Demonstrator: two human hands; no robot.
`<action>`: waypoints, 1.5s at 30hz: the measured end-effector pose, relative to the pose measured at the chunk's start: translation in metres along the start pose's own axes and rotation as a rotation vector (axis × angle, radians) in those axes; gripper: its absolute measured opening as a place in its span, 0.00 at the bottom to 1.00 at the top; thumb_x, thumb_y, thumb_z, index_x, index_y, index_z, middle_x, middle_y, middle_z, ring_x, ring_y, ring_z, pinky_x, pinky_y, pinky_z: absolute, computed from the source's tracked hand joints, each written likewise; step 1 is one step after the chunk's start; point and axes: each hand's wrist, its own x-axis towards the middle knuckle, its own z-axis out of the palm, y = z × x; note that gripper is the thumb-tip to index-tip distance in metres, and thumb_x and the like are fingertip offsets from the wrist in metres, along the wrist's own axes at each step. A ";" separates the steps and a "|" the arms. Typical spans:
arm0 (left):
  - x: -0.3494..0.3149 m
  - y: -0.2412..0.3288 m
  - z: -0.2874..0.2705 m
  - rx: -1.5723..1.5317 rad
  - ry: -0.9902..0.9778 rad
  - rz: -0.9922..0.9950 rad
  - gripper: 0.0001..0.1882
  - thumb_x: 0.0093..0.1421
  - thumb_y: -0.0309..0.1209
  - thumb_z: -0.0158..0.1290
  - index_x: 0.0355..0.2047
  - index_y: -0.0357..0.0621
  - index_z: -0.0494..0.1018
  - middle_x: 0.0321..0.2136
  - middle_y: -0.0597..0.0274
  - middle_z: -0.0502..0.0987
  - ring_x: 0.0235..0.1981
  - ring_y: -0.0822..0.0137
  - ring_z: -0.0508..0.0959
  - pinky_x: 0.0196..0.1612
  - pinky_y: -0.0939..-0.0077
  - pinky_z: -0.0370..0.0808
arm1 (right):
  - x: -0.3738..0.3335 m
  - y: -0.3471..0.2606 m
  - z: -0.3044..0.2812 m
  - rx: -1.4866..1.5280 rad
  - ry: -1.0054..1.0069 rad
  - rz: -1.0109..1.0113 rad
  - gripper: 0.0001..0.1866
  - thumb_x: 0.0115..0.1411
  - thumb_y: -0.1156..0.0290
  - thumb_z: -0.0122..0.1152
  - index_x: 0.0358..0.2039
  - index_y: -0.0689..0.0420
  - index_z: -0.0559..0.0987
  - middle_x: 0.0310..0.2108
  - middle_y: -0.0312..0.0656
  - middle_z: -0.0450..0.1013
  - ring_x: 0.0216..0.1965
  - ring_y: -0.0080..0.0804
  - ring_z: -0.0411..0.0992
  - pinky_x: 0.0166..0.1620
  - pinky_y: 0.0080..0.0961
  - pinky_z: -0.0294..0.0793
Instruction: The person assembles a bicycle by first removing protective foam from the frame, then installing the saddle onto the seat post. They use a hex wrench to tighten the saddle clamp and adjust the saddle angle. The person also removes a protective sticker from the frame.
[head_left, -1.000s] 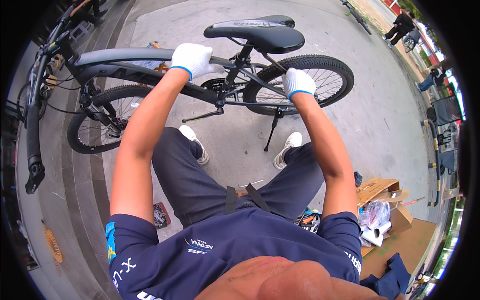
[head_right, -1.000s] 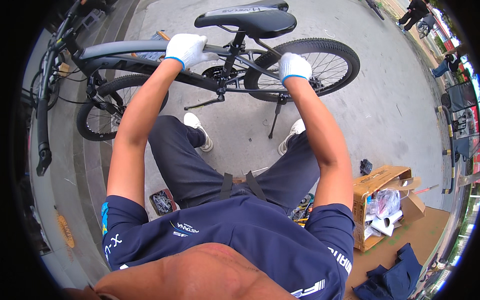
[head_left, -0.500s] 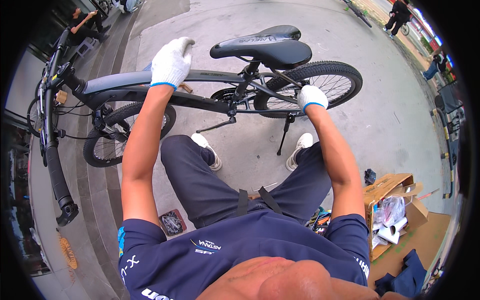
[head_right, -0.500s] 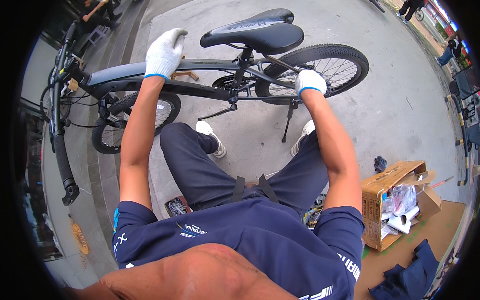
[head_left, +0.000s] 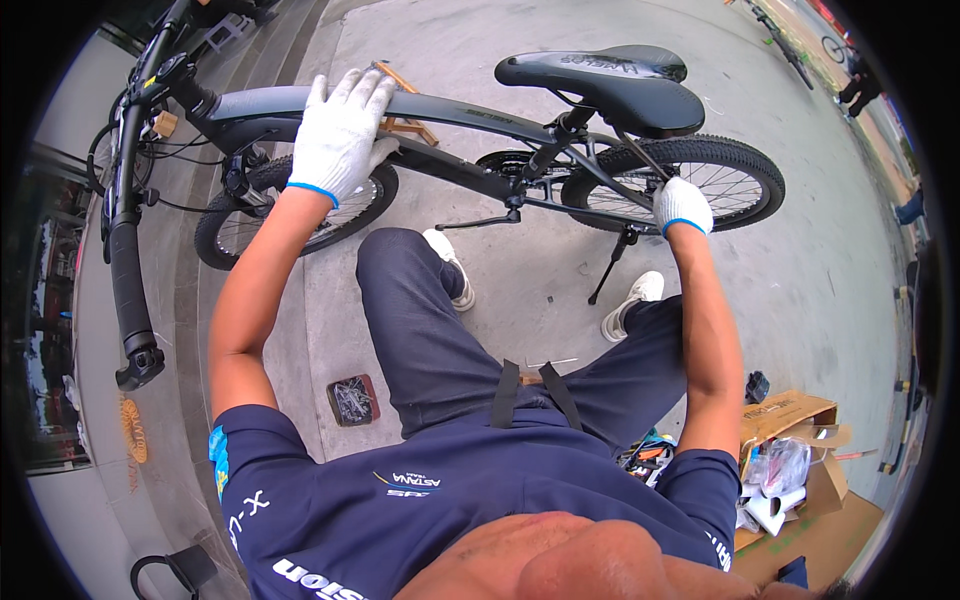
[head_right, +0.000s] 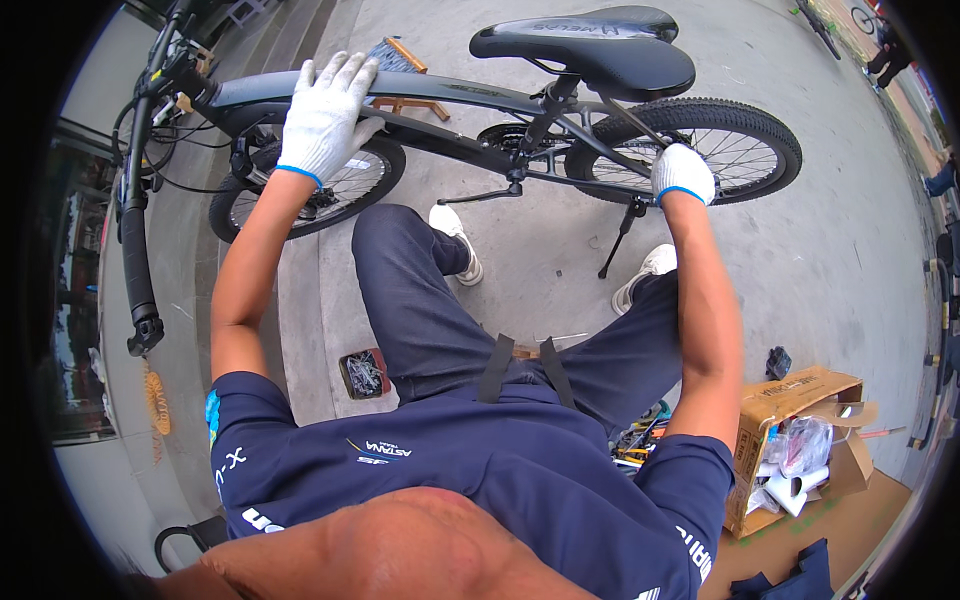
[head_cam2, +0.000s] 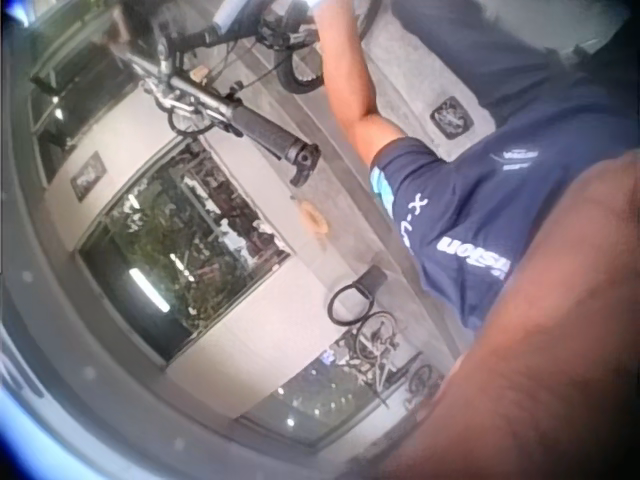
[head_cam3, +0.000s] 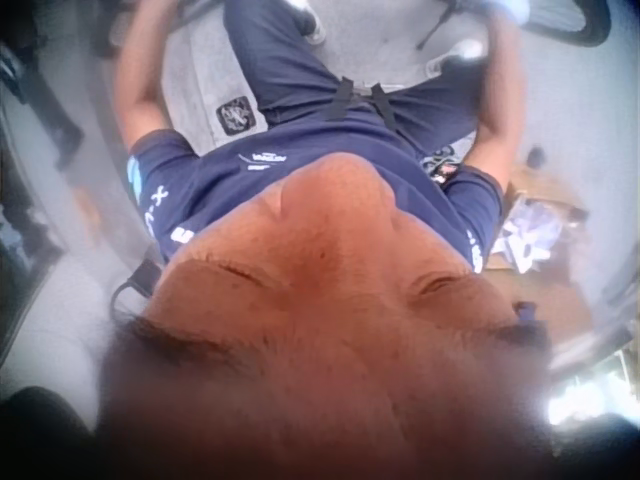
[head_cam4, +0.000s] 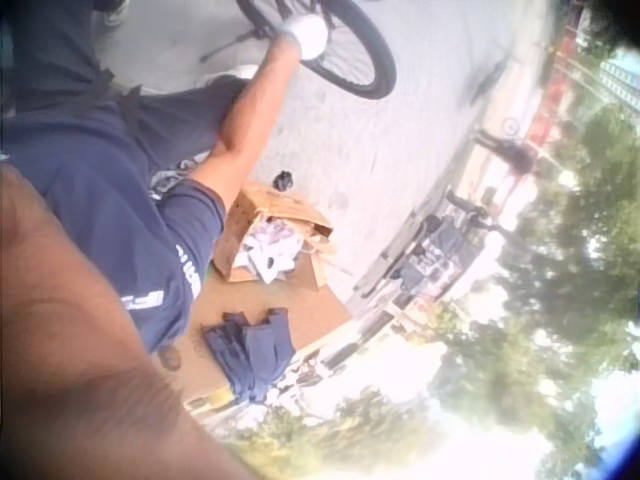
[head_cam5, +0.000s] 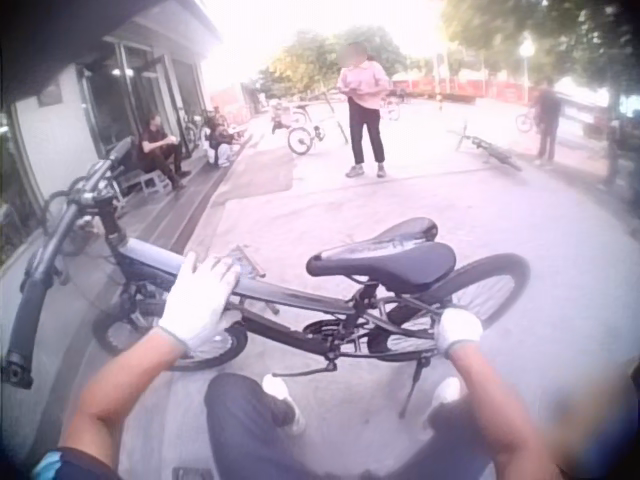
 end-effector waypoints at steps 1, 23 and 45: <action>0.000 -0.001 0.000 -0.074 0.163 -0.023 0.36 0.68 0.42 0.64 0.73 0.43 0.69 0.70 0.47 0.74 0.74 0.47 0.70 0.75 0.41 0.61 | 0.001 0.001 0.002 0.010 0.019 0.011 0.18 0.72 0.61 0.55 0.43 0.57 0.91 0.45 0.58 0.86 0.47 0.61 0.85 0.52 0.54 0.84; 0.056 0.057 -0.018 -0.766 0.413 -0.051 0.35 0.62 0.41 0.70 0.66 0.40 0.74 0.63 0.46 0.79 0.65 0.44 0.76 0.67 0.53 0.74 | -0.001 -0.005 -0.014 -0.141 -0.067 -0.022 0.17 0.69 0.62 0.58 0.43 0.55 0.92 0.46 0.56 0.86 0.48 0.59 0.86 0.52 0.51 0.85; 0.176 0.109 -0.056 -0.807 -0.176 0.049 0.44 0.55 0.71 0.65 0.58 0.48 0.81 0.44 0.47 0.88 0.47 0.46 0.87 0.53 0.55 0.81 | -0.028 -0.058 0.047 0.248 -0.158 -0.066 0.29 0.72 0.49 0.52 0.37 0.63 0.90 0.35 0.61 0.85 0.38 0.59 0.86 0.49 0.50 0.85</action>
